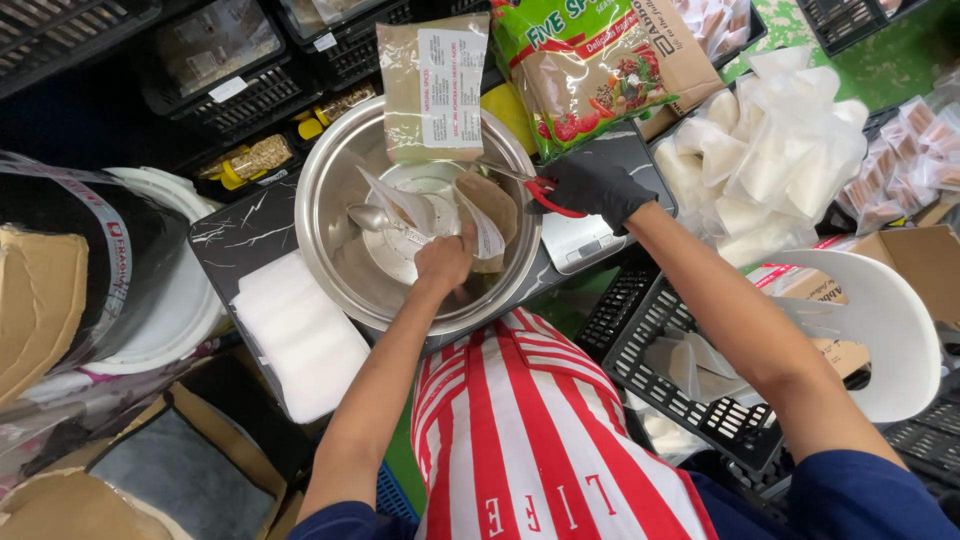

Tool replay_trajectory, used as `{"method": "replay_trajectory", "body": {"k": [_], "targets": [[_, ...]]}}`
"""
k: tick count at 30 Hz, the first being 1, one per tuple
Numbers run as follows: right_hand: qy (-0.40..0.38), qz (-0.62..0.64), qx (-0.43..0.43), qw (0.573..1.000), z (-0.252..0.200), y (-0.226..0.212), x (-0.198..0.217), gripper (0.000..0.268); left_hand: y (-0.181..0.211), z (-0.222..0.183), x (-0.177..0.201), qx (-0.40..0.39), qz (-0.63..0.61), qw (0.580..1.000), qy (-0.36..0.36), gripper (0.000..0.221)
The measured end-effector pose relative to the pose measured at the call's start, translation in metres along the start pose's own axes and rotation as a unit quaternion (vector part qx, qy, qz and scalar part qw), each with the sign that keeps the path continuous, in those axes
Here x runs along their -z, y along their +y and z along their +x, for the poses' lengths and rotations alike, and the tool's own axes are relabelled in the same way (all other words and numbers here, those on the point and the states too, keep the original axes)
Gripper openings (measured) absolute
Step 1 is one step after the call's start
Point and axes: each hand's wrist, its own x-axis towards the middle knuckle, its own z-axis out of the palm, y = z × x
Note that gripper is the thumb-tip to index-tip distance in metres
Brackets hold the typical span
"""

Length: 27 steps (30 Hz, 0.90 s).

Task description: Opening a large bag of spice with scissors and using a spoon to transfer the contents into a smaller bag for weighing on a scale.

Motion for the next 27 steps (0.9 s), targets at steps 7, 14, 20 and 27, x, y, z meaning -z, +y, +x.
{"method": "replay_trajectory", "body": {"k": [7, 14, 20, 27], "targets": [[-0.023, -0.106, 0.037, 0.993, 0.011, 0.031, 0.007, 0.068, 0.013, -0.038, -0.003, -0.048, -0.006, 0.996, 0.08, 0.063], [-0.03, 0.055, -0.048, 0.997, -0.031, 0.012, 0.019, 0.07, 0.04, -0.075, 0.021, -0.101, -0.153, 0.973, 0.141, 0.055], [-0.029, -0.115, 0.028, 0.993, -0.004, 0.024, -0.006, 0.073, 0.057, -0.062, 0.025, -0.172, -0.188, 0.944, 0.211, 0.044], [-0.042, -0.129, 0.026, 0.99, 0.03, 0.023, -0.018, 0.051, 0.053, -0.023, 0.014, -0.154, -0.195, 0.947, 0.202, 0.049]]}}
